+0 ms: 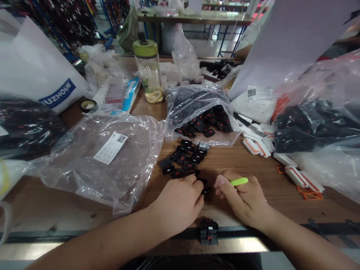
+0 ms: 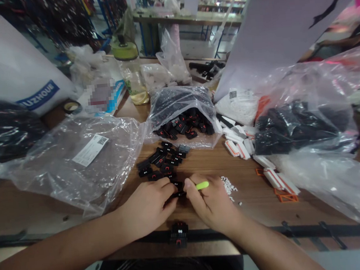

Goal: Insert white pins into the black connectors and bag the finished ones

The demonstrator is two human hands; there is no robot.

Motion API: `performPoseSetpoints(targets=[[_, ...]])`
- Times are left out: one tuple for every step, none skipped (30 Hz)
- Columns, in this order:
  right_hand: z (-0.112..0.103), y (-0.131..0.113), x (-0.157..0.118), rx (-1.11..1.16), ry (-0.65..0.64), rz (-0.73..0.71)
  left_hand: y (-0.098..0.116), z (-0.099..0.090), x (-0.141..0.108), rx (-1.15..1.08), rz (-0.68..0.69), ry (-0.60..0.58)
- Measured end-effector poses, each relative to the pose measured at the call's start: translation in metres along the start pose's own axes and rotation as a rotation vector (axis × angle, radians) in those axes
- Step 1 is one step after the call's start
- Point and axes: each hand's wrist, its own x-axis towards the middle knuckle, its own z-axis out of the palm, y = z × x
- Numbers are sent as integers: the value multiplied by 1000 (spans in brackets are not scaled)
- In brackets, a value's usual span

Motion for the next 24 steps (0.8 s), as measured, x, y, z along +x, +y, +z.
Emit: performPoseSetpoints(targets=[[0, -2, 1, -10, -4, -13, 0, 0, 0, 1, 0, -4], [1, -3, 2, -19, -12, -32, 0, 0, 0, 3, 0, -9], [1, -4, 3, -29, -22, -55, 0, 0, 0, 6, 1, -12], [1, -5, 4, -41, -33, -81, 0, 1, -1, 10, 4, -14], [1, -6, 5, -53, -42, -104, 0, 1, -1, 15, 7, -14], [1, -6, 5, -62, -50, -120, 0, 1, -1, 20, 11, -13], [1, -5, 5, -62, -50, -126, 0, 0, -1, 26, 11, -12], [0, -4, 5, -50, -40, -118, 0, 0, -1, 32, 10, -13], [0, -3, 4, -24, -18, -97, 0, 0, -1, 42, 8, -16], [-1, -1, 3, 13, 15, -63, 0, -1, -1, 53, 5, -20], [-2, 0, 2, 58, 53, -20, -1, -1, 0, 66, 2, -25], [-4, 2, 1, 103, 84, 24, -1, -2, 0, 81, -1, -31], [-5, 3, 0, 143, 107, 61, -2, -2, 1, 99, -5, -35], [-6, 3, -1, 175, 118, 87, -3, -3, 1, 117, -8, -40], [-7, 4, -1, 199, 124, 102, -4, -4, 1, 136, -15, -41], [-8, 4, -1, 217, 134, 109, -4, -6, 1, 152, -25, -37], [-9, 4, -1, 232, 155, 112, -4, -8, 1, 163, -35, -28], [-9, 5, 0, 247, 183, 119, -4, -11, 0, 162, -40, -18], [-10, 5, 0, 262, 218, 127, -2, -14, -1, 143, -34, -15], [-10, 6, 0, 277, 253, 134, -1, -17, -3, 101, -10, -26], [-10, 7, 0, 289, 281, 139, 1, -20, -4, 37, 31, -58], [-11, 7, 0, 297, 298, 141, 2, -23, -5, -38, 84, -109], [-11, 7, 0, 301, 307, 139, 4, -24, -7, -110, 136, -167], [-11, 7, 0, 302, 310, 134, 5, -25, -7, -168, 178, -221]])
